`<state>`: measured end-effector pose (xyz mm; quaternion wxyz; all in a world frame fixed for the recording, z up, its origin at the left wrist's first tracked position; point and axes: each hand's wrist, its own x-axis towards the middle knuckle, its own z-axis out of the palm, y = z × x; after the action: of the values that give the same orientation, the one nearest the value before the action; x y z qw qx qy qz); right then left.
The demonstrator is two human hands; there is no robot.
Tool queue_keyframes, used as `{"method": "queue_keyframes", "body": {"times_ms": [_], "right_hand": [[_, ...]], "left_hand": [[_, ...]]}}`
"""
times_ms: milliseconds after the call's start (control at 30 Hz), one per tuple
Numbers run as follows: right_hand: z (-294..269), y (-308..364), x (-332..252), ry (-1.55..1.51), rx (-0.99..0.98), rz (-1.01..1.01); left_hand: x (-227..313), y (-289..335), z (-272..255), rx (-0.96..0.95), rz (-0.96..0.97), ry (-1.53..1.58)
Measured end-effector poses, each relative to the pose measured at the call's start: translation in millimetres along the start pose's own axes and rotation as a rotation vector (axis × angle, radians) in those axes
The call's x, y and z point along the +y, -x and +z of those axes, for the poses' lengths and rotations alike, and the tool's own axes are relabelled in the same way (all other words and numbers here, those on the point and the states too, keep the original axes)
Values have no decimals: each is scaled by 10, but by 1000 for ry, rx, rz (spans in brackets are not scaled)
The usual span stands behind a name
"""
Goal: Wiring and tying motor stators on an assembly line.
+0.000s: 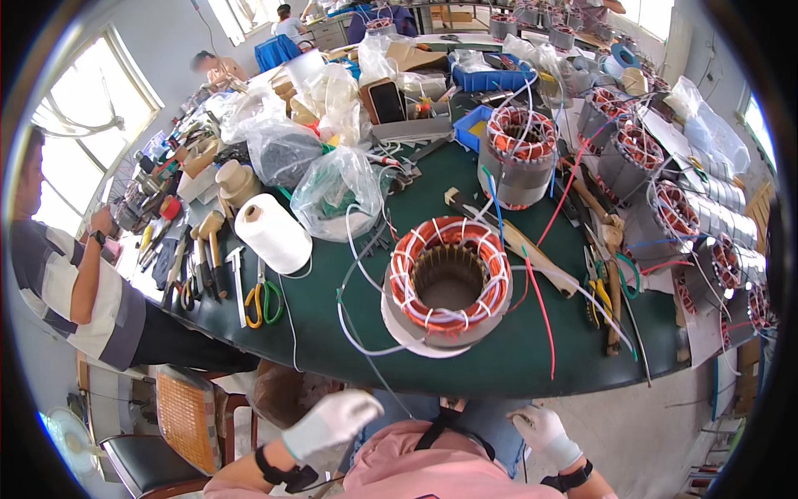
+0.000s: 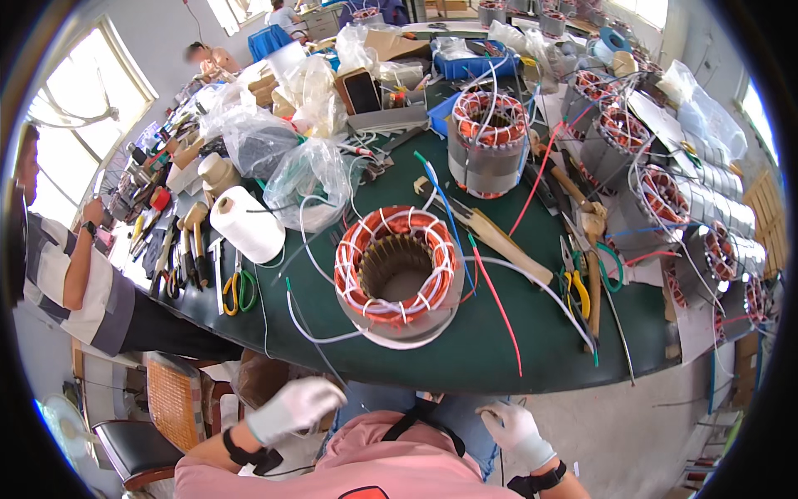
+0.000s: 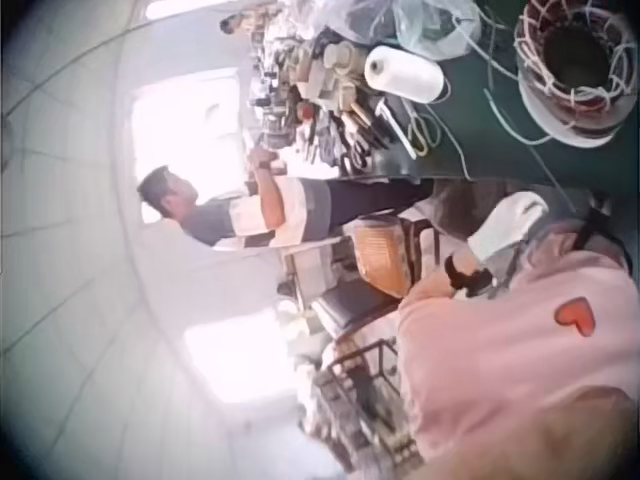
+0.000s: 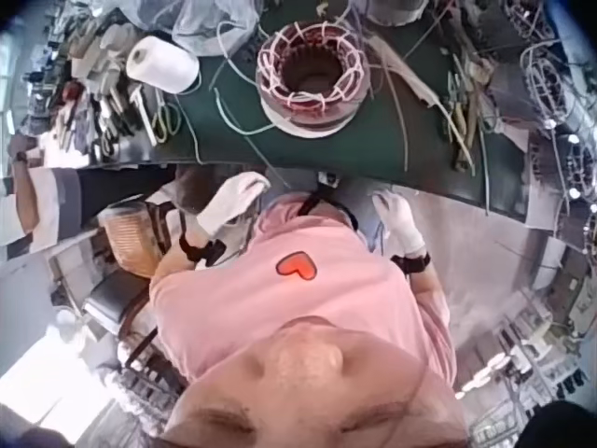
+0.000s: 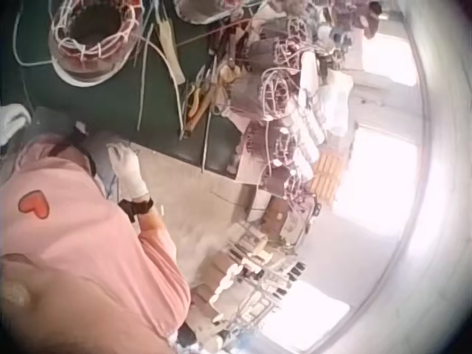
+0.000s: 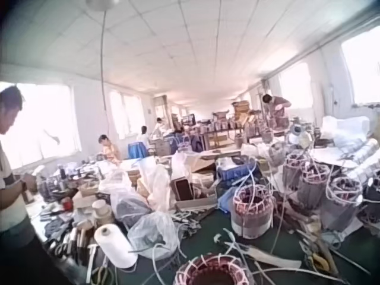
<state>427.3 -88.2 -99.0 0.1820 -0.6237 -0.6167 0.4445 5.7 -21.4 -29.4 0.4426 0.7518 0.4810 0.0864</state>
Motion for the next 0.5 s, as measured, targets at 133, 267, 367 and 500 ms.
{"method": "queue_keyframes", "body": {"times_ms": [133, 267, 367, 500], "right_hand": [[193, -187, 46, -40, 94, -25], [-41, -17, 0, -211, 229, -89], [-575, -5, -590, -164, 396, -579], [-882, -299, -710, -71, 510, -709]], "left_hand": [[-1062, 531, 621, -407, -412, -637], [-1540, 1155, 1126, -643, -713, -298], [-1492, 1290, 1022, -490, -879, -219], [-1561, 1452, 863, -316, -1013, -170]]}}
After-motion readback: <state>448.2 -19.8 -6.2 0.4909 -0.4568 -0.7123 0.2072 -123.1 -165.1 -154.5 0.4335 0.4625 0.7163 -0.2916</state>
